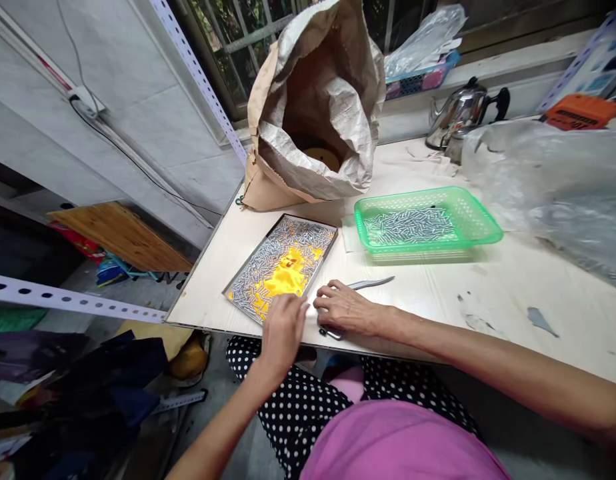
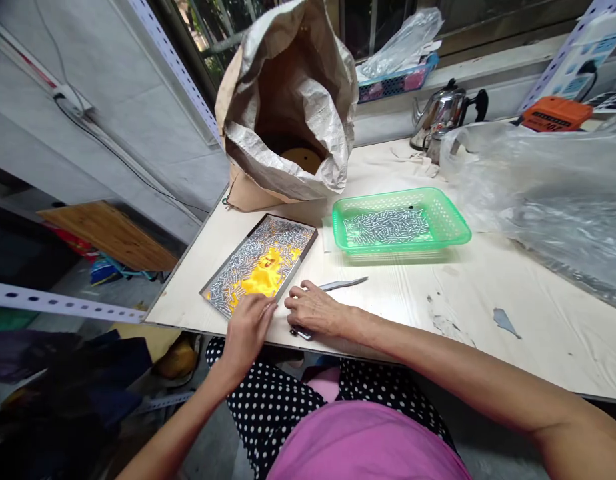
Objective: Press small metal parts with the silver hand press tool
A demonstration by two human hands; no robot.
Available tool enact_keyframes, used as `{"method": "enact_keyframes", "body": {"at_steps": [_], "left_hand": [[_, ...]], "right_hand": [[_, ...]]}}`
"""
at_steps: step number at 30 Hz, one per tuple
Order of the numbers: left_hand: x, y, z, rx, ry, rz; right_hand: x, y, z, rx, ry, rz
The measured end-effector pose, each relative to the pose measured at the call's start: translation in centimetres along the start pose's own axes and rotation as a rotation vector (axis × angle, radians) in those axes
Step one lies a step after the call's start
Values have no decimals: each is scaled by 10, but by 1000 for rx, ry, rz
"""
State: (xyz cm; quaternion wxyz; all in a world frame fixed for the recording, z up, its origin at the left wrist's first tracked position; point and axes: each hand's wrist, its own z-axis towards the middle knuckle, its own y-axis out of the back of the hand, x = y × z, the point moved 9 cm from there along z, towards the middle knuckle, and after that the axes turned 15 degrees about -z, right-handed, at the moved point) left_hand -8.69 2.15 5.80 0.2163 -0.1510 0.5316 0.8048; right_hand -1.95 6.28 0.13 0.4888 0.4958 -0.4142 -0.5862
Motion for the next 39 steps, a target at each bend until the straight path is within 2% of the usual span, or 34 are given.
{"method": "enact_keyframes", "body": {"at_steps": [3,5,8,12,15,18,20,22,23,25,28,31,33,35,37,39], "left_hand": [[53,-7,19,151,198,115],[71,-19,26,267,275,177],[79,-36,30,411,345,264],[85,-45,31,481,383,304],[95,-51,31,497,341,286],[103,-57,27,531,320,252],[104,-58,24,547,302,265],[100,-57,24,540,270,297],[98,-56,26,531,257,309],[94,-52,30,508,247,309],[84,-41,40,418,245,221],[65,-23,44,288,304,-44],[51,-23,37,289,425,-251],[38,-35,24,351,559,-408],[26,-47,14,391,583,-463],[23,-58,6,418,587,-480]], "right_hand": [[5,-6,2,-6,15,16],[7,-10,3,-9,5,20],[10,-12,5,-22,-15,9],[5,5,6,-63,-81,-2],[-30,40,-1,-168,-234,-65],[-94,84,-29,-284,-531,-190],[-135,103,-56,-264,-772,-271],[-156,109,-80,-176,-950,-322],[-155,107,-86,-124,-979,-322],[-132,93,-88,-17,-911,-245],[-68,55,-86,142,-709,63],[-20,33,-95,168,-675,271],[-10,21,-105,209,-717,316],[-9,7,-111,287,-755,328],[-12,-6,-113,344,-770,317],[-14,-13,-112,344,-762,289]]}}
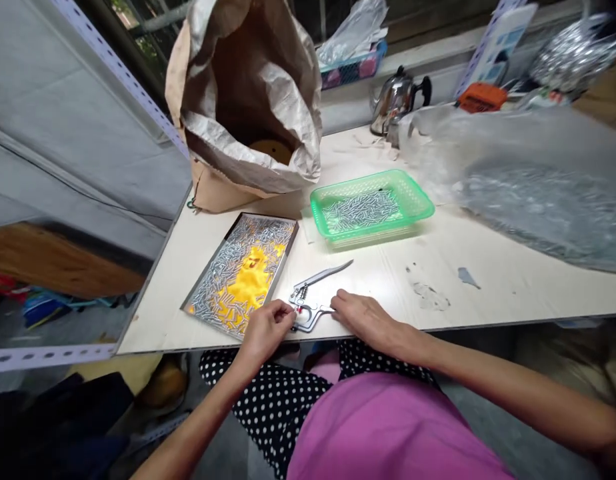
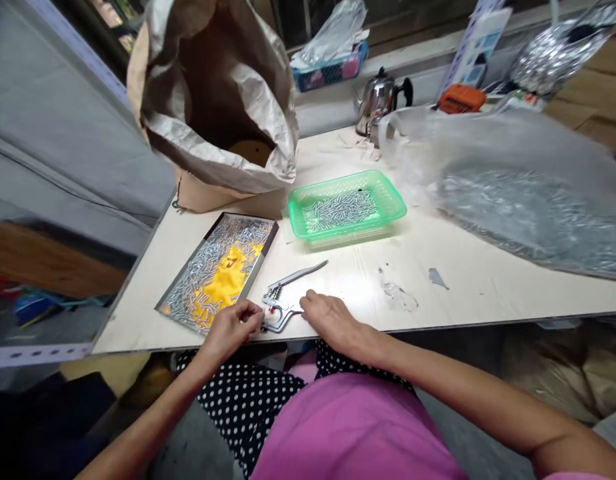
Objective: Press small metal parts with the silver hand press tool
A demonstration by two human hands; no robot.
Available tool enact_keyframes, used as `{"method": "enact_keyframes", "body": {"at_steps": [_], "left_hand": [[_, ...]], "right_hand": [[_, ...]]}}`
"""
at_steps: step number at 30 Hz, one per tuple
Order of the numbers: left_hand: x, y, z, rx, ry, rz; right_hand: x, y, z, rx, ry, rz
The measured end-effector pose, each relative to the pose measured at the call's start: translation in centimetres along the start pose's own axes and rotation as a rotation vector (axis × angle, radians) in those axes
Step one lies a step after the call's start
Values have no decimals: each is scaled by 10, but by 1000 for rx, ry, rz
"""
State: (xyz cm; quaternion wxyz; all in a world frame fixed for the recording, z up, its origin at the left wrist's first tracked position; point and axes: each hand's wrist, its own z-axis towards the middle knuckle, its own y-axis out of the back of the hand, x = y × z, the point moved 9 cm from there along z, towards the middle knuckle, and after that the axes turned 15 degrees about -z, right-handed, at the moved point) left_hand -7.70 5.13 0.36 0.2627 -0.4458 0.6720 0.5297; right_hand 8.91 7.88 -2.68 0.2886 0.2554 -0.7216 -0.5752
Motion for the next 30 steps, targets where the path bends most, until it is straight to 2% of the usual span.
{"method": "enact_keyframes", "body": {"at_steps": [3,6,10,13,17,20,22,26,28,30], "left_hand": [[11,-5,1,-3,-18,116],[12,-8,1,-1,-102,448],[9,-23,-3,118,-149,835],[4,-29,-4,160,-163,950],[1,-34,-2,202,-230,980],[5,-29,4,169,-228,879],[7,-18,10,92,-197,665],[29,-2,17,8,65,115],[38,-3,16,11,196,-32],[39,-6,14,23,264,-114]], "right_hand": [[2,0,0,-59,21,-27],[2,-1,-3,-91,30,-43],[3,-4,-3,-134,25,-74],[3,-8,-2,-146,9,-92],[4,-8,-4,-164,-7,-80],[4,-9,-5,-169,-12,-77],[4,-9,-5,-176,-7,-71],[5,-9,-6,-203,19,-51],[4,-8,-6,-208,26,-37],[4,-9,-6,-203,25,-26]]}}
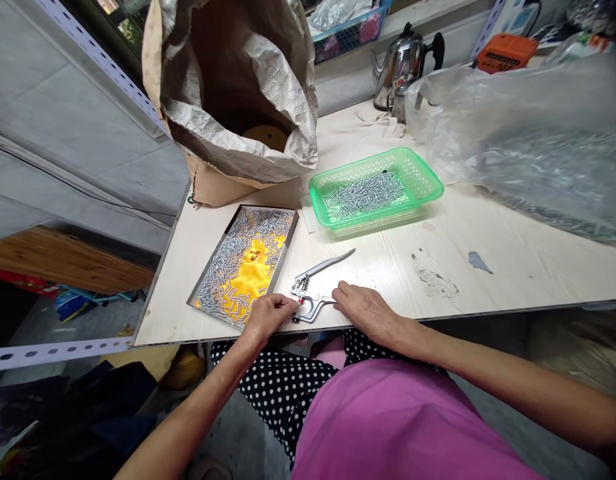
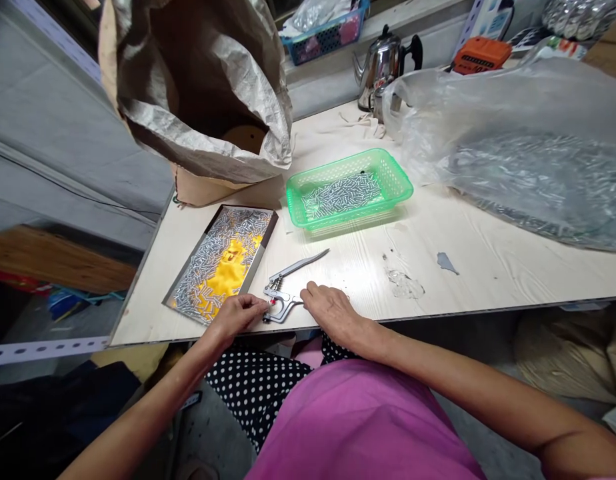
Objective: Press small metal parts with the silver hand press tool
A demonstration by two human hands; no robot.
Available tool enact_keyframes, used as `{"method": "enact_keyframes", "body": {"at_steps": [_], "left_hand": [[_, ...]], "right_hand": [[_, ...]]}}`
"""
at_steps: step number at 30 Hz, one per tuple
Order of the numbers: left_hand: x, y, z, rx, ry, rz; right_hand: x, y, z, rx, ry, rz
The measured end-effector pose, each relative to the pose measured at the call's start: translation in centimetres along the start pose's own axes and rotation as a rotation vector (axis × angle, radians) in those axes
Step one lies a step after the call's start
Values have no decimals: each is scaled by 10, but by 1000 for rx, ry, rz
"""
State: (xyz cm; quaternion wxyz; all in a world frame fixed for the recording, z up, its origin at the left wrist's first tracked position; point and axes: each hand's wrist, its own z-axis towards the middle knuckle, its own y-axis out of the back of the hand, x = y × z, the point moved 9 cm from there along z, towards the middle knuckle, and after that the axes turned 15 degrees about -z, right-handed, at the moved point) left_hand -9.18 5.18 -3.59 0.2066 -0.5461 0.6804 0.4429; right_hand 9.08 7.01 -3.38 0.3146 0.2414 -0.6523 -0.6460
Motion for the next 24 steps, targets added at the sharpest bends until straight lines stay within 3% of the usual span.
{"method": "enact_keyframes", "body": {"at_steps": [8,14,18,24], "left_hand": [[-2,-6,-1,27,51,15],[7,-14,5,170,150,82],[17,-24,1,256,254,-34],[31,-22,-8,161,313,-166]], "right_hand": [[0,0,0,6,-4,-9],[-1,10,2,8,40,-14],[-4,17,3,33,42,-19],[-16,35,13,-62,84,-39]]}}
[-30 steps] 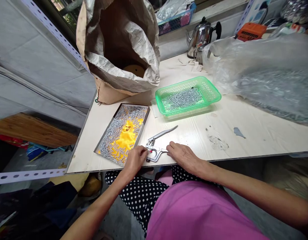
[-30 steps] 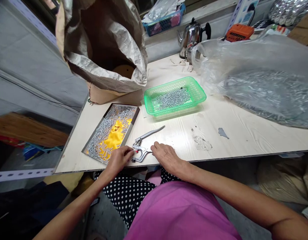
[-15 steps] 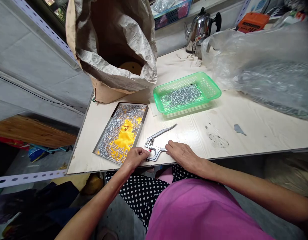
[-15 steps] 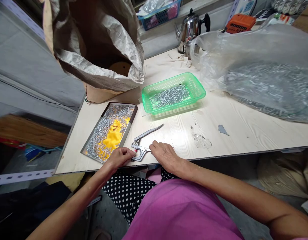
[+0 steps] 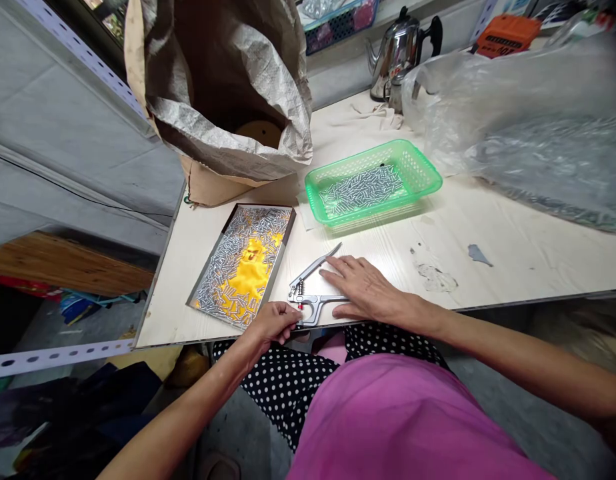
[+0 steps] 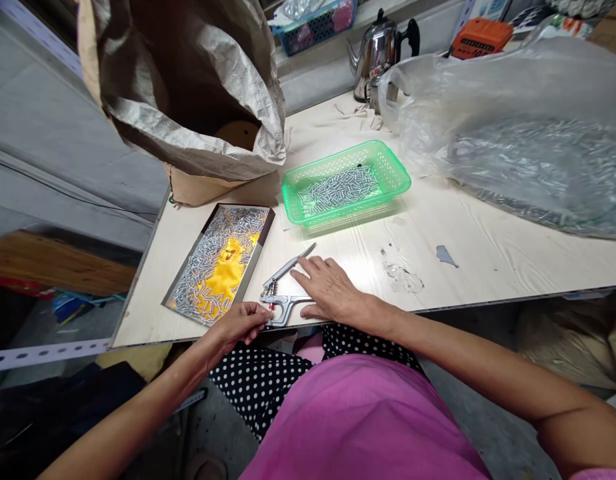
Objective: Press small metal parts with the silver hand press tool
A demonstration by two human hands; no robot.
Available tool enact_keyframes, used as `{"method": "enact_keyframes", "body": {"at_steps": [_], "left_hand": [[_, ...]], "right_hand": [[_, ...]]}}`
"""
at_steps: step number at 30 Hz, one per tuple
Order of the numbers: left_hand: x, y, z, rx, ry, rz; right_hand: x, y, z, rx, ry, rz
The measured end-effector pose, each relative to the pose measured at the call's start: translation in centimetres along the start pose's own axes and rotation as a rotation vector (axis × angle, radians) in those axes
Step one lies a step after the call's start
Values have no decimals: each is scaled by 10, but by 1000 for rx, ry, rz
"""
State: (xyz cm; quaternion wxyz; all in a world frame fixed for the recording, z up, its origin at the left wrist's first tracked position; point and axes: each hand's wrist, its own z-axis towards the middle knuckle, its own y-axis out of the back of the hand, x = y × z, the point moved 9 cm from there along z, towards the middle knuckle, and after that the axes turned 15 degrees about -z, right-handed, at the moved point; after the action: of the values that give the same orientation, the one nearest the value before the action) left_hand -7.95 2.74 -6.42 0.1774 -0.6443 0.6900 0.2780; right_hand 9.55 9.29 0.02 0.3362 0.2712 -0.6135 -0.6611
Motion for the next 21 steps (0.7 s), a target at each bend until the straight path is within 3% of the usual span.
{"method": "enact_keyframes", "body": {"at_steps": [8,17,19,21], "left_hand": [[3,-1,-4,-36,16,-56],[4,-1,-1,-45,10,-53],[4,1,-3,-59,1,9],[-5,3,-11,-106,-94,193]], "right_hand": [[-9,-16,31,122,127,-90],[0,-2,28,149,81,-64],[3,0,26,161,79,-52],[5,1,24,170,71,-38]]}}
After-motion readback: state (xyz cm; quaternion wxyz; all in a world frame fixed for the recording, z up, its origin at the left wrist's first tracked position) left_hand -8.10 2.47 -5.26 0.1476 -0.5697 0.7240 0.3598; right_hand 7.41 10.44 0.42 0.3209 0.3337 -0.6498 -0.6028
